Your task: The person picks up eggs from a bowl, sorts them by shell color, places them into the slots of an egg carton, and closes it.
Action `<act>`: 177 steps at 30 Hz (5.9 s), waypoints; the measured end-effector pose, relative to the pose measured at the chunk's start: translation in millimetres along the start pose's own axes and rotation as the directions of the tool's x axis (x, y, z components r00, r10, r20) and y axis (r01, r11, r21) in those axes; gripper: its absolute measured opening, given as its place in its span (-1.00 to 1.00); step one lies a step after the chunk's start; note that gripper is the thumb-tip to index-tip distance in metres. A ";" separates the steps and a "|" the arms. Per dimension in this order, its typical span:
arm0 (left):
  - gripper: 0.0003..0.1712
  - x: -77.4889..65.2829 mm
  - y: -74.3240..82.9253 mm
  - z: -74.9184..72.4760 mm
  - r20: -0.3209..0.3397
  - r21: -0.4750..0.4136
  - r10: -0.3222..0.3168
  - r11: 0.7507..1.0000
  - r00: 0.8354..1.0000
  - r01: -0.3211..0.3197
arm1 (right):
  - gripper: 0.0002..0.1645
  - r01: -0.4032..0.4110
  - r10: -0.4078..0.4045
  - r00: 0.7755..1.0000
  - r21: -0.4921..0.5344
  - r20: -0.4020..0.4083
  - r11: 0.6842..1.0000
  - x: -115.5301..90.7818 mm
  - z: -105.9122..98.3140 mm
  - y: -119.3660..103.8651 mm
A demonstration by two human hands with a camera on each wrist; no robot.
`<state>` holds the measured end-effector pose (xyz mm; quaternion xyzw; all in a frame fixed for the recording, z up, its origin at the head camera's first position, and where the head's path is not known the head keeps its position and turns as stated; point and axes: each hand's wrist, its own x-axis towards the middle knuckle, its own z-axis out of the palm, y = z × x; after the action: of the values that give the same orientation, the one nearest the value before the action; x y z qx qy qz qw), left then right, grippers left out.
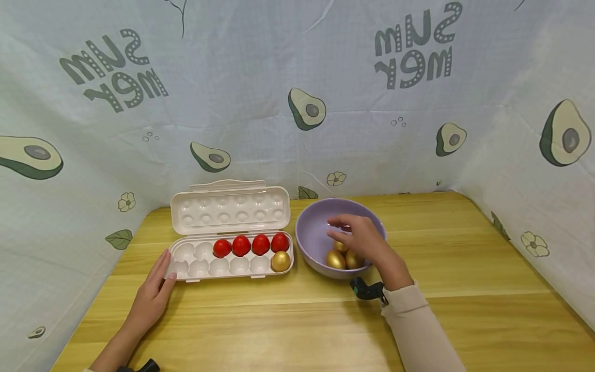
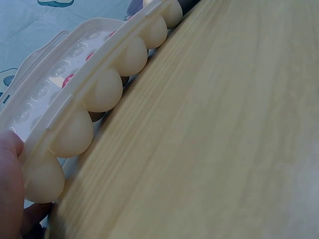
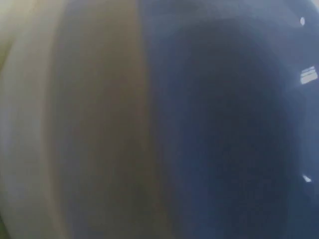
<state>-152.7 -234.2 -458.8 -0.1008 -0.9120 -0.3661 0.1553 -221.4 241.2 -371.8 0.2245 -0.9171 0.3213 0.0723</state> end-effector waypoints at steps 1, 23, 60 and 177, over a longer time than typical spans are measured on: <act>-0.35 -0.1 0.3 -0.1 -0.001 0.000 0.000 1.000 1.000 0.000 | -0.58 -0.001 0.001 1.000 -0.002 0.002 1.000 0.0 0.0 0.8; -0.35 -0.5 0.9 -0.4 0.016 0.004 -0.021 1.000 1.000 0.021 | -0.66 -0.026 0.025 0.997 0.012 0.080 1.000 -2.2 0.6 10.9; -0.35 -0.7 0.3 0.2 0.010 -0.001 -0.019 1.000 1.000 0.019 | -0.62 -0.010 0.030 0.983 -0.108 0.183 0.994 -4.7 4.2 9.4; -0.35 -0.2 -1.2 1.1 0.000 -0.014 -0.007 1.000 1.000 0.007 | -0.60 0.140 -0.126 0.987 0.135 -0.103 0.981 7.1 27.6 -49.8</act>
<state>-153.1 -234.2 -460.4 -0.0984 -0.9098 -0.3729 0.1533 -204.5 186.9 -363.7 0.2745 -0.8705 0.3903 0.1205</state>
